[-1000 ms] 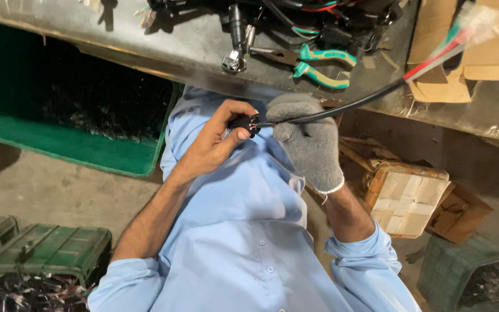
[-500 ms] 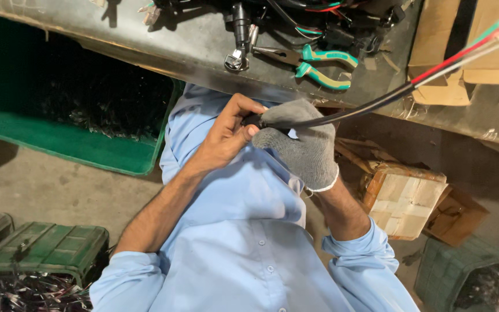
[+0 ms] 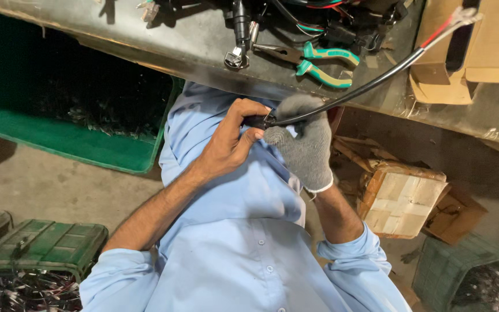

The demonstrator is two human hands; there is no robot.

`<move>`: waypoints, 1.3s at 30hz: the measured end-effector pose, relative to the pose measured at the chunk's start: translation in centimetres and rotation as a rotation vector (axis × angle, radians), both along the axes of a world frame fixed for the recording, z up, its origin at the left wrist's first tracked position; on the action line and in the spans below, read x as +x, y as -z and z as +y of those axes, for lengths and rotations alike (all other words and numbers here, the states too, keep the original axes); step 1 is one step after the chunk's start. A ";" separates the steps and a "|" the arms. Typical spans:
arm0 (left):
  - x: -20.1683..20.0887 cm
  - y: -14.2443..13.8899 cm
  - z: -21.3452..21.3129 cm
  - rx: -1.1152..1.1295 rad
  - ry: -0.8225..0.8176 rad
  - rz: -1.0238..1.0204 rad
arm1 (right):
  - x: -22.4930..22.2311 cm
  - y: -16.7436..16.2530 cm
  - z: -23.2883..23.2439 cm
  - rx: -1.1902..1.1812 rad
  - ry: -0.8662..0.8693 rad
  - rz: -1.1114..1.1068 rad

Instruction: The person picks a black cable from a pile of wire harnesses on the workbench, holds a connector, and works the wire ends into the connector housing, using pliers at times to assist. They repeat the fitting process on successive harnesses, placing completed ones back on the bench.

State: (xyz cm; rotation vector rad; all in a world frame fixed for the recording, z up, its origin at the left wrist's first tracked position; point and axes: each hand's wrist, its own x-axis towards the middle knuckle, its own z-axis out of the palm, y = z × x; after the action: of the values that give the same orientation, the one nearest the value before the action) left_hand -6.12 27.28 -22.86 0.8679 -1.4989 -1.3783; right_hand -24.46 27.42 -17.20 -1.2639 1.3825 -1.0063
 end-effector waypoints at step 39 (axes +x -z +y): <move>3.0 -4.5 -3.6 -0.273 -0.174 -0.144 | -1.2 -5.3 -4.3 -0.588 -0.122 0.760</move>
State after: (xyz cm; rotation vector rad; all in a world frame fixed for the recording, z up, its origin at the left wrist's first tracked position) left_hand -3.13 23.72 -18.32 0.9137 -1.6341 -0.9755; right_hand -25.68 23.11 -11.85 -2.3102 1.5758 -0.9117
